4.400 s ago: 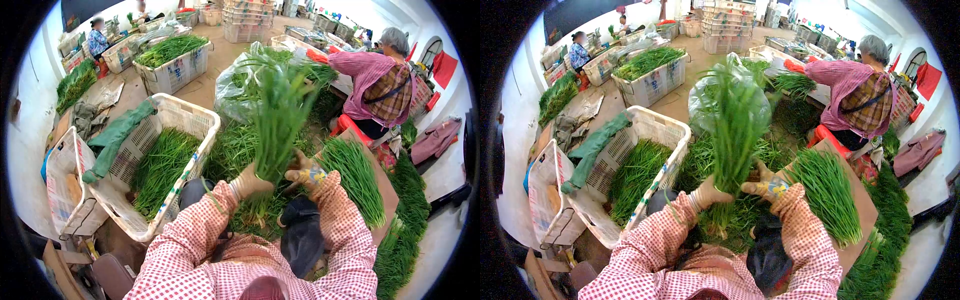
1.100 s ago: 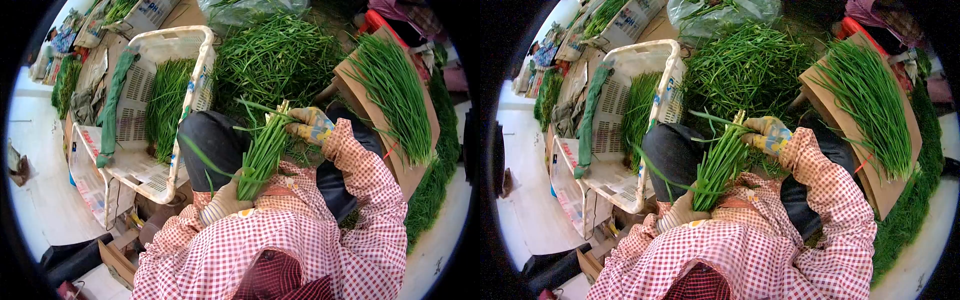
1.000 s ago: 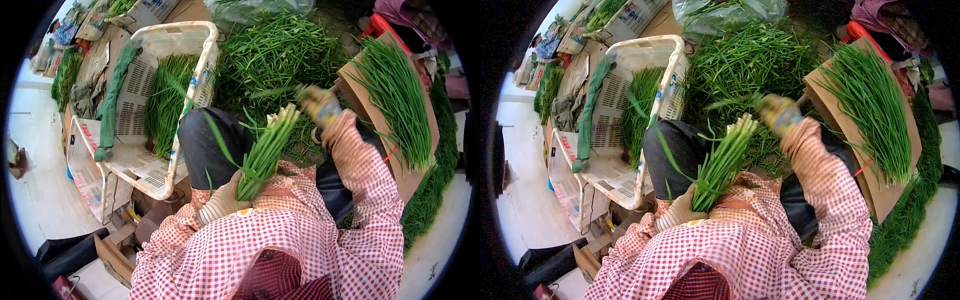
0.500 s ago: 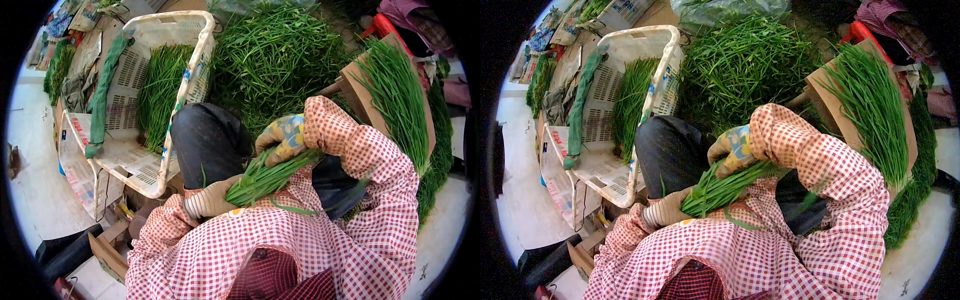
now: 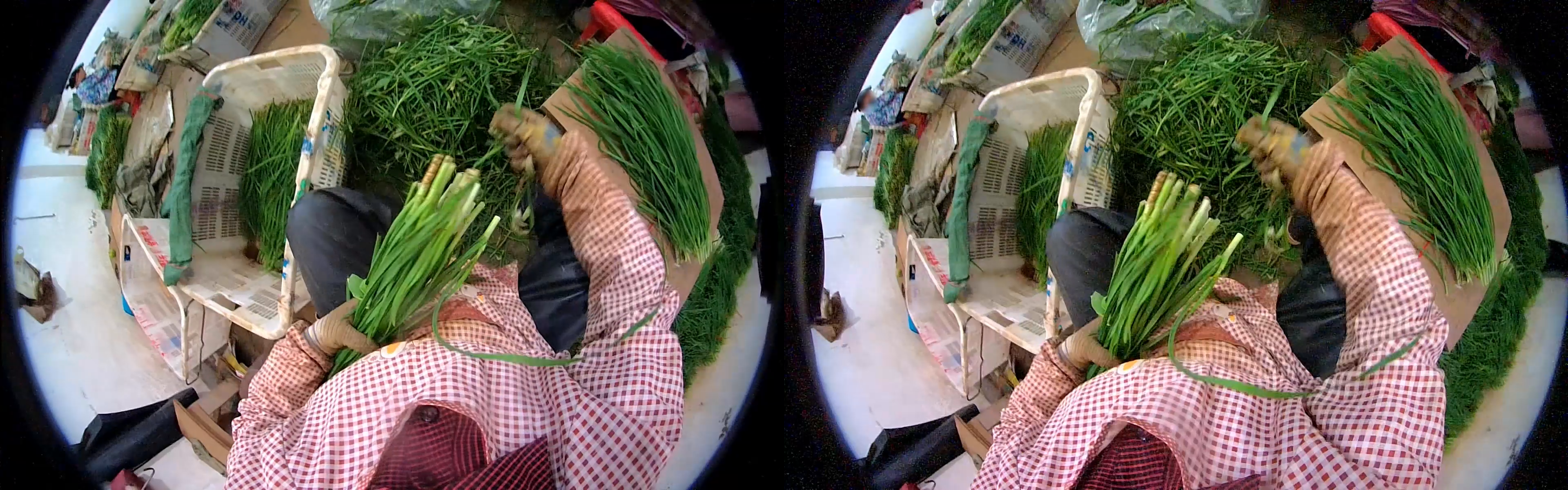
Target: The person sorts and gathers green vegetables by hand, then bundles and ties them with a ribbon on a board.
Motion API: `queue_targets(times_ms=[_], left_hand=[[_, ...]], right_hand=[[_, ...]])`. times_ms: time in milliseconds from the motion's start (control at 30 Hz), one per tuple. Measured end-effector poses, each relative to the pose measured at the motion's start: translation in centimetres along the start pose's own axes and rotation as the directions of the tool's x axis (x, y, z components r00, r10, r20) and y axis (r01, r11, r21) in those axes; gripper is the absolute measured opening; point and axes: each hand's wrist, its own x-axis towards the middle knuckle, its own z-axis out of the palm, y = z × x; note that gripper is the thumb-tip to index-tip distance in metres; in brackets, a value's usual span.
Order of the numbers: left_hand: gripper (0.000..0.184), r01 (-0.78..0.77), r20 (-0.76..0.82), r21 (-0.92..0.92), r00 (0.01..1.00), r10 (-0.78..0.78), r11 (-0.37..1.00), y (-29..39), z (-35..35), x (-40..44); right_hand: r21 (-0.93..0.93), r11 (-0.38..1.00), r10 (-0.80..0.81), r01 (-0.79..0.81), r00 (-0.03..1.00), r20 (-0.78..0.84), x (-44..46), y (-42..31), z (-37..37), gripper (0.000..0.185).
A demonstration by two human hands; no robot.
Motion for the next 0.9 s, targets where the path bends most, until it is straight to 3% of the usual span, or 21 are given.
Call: queue_targets(times_ms=[33,67,100,133,200,233,267,300,333,367,467,533,600,667,733,767,867,900], left_hand=[[0.086,-0.019,0.041,-0.082,0.999,0.023,0.996,0.0,0.2,0.3],[0.090,-0.027,0.083,-0.167,0.996,0.042,0.986,-0.3,0.3,0.5],[0.097,0.004,0.084,-0.217,0.996,0.015,0.976,-1.2,-0.1,0.8],[0.097,0.014,0.091,-0.203,0.996,0.005,0.979,-0.6,0.3,1.0],[0.102,0.029,0.026,-0.207,0.999,-0.025,0.978,0.5,1.4,1.1],[0.102,-0.015,0.032,-0.251,0.999,0.024,0.968,0.4,1.4,1.0],[0.102,-0.011,0.031,-0.244,0.999,0.019,0.970,-0.1,1.3,0.9],[0.100,-0.072,-0.119,-0.262,0.992,0.042,0.962,-1.0,1.1,0.7],[0.098,-0.134,-0.266,-0.269,0.962,0.060,0.954,-1.6,1.1,0.5],[0.091,-0.211,-0.267,-0.225,0.952,0.148,0.951,-1.5,1.3,0.6],[0.083,-0.109,-0.334,-0.238,0.942,0.024,0.965,-0.5,2.5,0.6],[0.077,-0.160,-0.274,-0.225,0.957,0.095,0.961,-0.5,2.8,0.9],[0.070,-0.190,-0.272,-0.297,0.956,0.108,0.936,-1.0,3.2,0.8],[0.067,-0.213,-0.278,-0.304,0.952,0.127,0.929,-1.2,3.5,0.7],[0.066,-0.214,-0.275,-0.308,0.953,0.129,0.927,-2.0,3.2,0.4],[0.065,-0.242,-0.283,-0.311,0.947,0.153,0.919,-2.0,3.4,0.3],[0.064,-0.241,-0.289,-0.344,0.947,0.142,0.908,-1.7,3.8,0.1],[0.064,-0.242,-0.284,-0.344,0.948,0.145,0.907,-1.8,3.6,0.2]], right_hand=[[0.226,0.973,0.036,-0.042,0.999,0.033,0.1,0.8,-0.1,0.027],[-0.440,0.896,-0.099,-0.055,0.942,-0.319,-2.5,1.5,6.7,0.029],[-0.414,0.910,-0.096,-0.010,0.967,-0.235,-2.2,3.2,7.0,0.031],[-0.407,0.909,-0.198,0.091,0.953,-0.230,-0.7,5.3,5.8,0.032],[-0.105,0.992,-0.085,0.076,0.993,-0.083,-1.0,6.8,5.3,0.036],[-0.099,0.992,-0.090,0.082,0.993,-0.082,-0.9,7.9,4.9,0.036],[-0.146,0.961,-0.250,0.235,0.964,-0.092,-0.7,9.1,4.5,0.037],[-0.195,0.903,-0.405,0.382,0.909,-0.094,-1.0,8.8,5.7,0.039],[-0.194,0.922,-0.354,0.334,0.932,-0.082,-1.8,7.8,6.6,0.038],[-0.247,0.904,-0.386,0.349,0.914,-0.121,-1.5,8.2,6.3,0.037],[-0.468,0.852,-0.398,0.235,0.871,-0.288,-1.3,8.4,6.3,0.036],[-0.492,0.839,-0.403,0.232,0.873,-0.274,-1.9,7.5,7.4,0.036],[-0.503,0.858,-0.351,0.108,0.838,-0.418,-2.1,6.9,8.3,0.035],[-0.519,0.839,-0.383,0.163,0.854,-0.353,-2.1,5.9,8.0,0.038],[-0.608,0.782,-0.285,-0.137,0.789,-0.545,-4.4,1.9,11.1,0.034],[-0.610,0.780,-0.283,-0.138,0.792,-0.540,-4.2,1.4,10.1,0.034],[-0.531,0.844,-0.293,0.076,0.895,-0.337,-5.0,-1.2,5.4,0.039],[-0.693,0.719,-0.291,-0.048,0.885,-0.364,-5.2,-1.1,6.2,0.044]])
